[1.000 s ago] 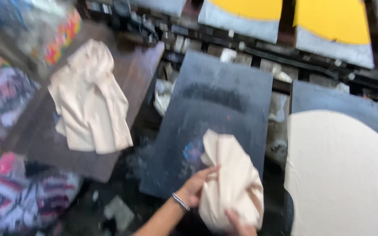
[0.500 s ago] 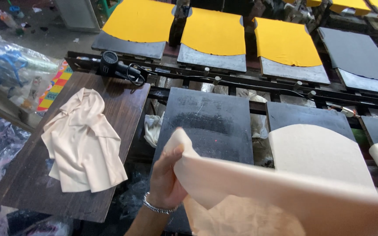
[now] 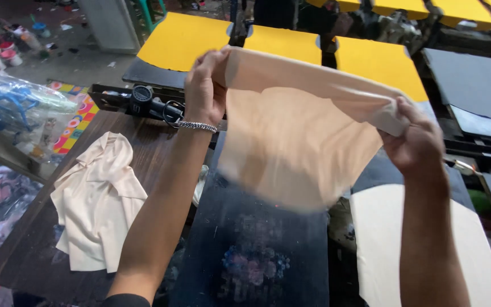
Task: Placing fabric pieces onto screen printing boards and smoothing them out for printing.
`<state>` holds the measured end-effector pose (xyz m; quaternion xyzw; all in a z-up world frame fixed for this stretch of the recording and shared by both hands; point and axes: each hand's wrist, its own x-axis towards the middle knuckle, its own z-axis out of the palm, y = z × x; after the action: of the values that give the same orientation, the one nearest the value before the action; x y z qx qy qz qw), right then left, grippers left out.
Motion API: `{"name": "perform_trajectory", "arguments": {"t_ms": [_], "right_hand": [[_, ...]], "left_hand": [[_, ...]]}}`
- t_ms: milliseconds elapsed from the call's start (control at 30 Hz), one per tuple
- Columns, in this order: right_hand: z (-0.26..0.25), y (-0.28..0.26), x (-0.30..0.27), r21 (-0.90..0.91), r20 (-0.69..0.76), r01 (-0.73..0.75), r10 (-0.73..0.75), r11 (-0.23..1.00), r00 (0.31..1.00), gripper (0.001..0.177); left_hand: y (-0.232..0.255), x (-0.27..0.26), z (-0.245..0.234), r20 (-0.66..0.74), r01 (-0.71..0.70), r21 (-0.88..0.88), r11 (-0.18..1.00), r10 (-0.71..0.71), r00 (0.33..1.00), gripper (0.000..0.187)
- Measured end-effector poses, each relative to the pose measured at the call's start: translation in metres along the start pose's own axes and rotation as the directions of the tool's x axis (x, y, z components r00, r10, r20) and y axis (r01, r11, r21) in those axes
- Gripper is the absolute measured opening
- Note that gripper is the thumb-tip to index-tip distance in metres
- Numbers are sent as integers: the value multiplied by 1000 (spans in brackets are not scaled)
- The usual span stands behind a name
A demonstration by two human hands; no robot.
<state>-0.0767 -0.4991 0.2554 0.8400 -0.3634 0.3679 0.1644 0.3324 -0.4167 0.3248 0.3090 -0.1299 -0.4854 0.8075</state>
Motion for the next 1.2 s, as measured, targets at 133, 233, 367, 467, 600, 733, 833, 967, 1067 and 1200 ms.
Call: {"name": "perform_trajectory", "arguments": {"t_ms": [133, 233, 367, 467, 600, 733, 833, 967, 1067, 1200], "right_hand": [[-38, -62, 26, 701, 671, -618, 623, -355, 403, 42], [-14, -63, -12, 641, 749, -677, 489, -362, 448, 54], [54, -57, -110, 465, 867, -710, 437, -529, 242, 47], [90, -66, -171, 251, 923, -747, 386, -616, -8, 48], [94, -97, -228, 172, 958, -682, 283, -711, -54, 48], [70, -139, -277, 165, 877, -777, 452, -607, -166, 31], [40, -168, -282, 148, 826, -814, 523, -562, -211, 33], [12, -188, -326, 128, 794, -799, 544, -587, -273, 28], [-2, -202, -355, 200, 782, -783, 578, -589, -235, 22], [-29, -225, -364, 226, 759, -773, 604, -592, -241, 23]], "left_hand": [[5, -19, -21, 130, -220, 105, 970, 206, 970, 28], [-13, -37, -64, 124, -281, 180, 943, 261, 957, 26], [-47, -71, -144, 45, -165, 446, 880, 162, 986, 19], [-74, -102, -197, -224, 84, 576, 813, 58, 973, 21], [-106, -134, -265, -322, 222, 448, 866, -75, 944, 32], [-104, -172, -307, -373, 335, 542, 771, -137, 918, 29], [-85, -193, -314, -396, 385, 603, 699, -156, 905, 33], [-63, -225, -332, -395, 420, 541, 729, -220, 892, 41], [-61, -243, -351, -385, 447, 619, 646, -246, 889, 42], [-46, -271, -348, -373, 461, 656, 598, -274, 886, 40]]}}
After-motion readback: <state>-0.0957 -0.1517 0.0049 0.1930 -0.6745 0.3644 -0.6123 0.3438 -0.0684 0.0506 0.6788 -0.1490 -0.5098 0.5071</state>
